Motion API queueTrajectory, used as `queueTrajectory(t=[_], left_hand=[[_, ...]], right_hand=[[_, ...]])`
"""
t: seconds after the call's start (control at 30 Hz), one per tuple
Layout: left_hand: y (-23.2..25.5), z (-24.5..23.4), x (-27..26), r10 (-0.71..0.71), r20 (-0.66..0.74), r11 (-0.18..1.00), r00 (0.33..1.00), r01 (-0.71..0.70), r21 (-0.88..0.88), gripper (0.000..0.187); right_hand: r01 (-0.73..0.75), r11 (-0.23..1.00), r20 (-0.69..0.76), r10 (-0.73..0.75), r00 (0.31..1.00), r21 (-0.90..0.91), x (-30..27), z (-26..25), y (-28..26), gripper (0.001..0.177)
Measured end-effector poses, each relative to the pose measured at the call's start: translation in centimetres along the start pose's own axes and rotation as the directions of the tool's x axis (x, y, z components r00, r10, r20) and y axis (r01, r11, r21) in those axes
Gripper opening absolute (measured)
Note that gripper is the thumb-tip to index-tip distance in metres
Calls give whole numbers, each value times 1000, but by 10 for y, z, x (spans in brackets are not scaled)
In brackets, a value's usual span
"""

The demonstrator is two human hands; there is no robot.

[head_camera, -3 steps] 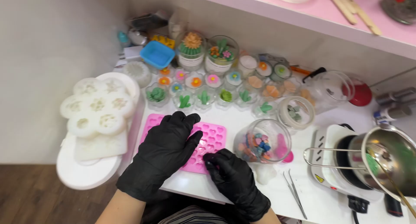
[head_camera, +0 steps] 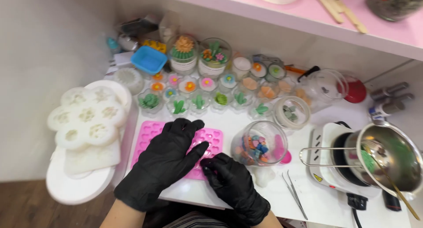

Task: Melt green wax and arrange decorative wax embeds into a glass container.

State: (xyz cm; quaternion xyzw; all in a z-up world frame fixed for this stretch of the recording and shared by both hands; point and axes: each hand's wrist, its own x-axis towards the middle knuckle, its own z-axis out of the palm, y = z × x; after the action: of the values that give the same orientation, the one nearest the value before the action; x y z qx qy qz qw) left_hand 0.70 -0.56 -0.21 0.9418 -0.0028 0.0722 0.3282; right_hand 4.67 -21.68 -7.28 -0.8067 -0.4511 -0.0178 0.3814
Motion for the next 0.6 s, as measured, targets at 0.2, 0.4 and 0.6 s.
queueTrajectory(t=[0.2, 0.4, 0.6], left_hand=[[-21, 19, 1, 130, 32, 990, 991, -132, 58, 54], [-22, 22, 1, 20, 179, 999, 984, -25, 28, 54], [-1, 22, 22, 197, 59, 980, 979, -195, -51, 43]], right_hand=[[-47, 998, -9, 47, 999, 41, 0, -5, -1, 23], [-47, 999, -53, 48, 997, 28, -5, 1, 6, 20], [-52, 998, -37, 51, 998, -28, -18, 11, 18, 15]])
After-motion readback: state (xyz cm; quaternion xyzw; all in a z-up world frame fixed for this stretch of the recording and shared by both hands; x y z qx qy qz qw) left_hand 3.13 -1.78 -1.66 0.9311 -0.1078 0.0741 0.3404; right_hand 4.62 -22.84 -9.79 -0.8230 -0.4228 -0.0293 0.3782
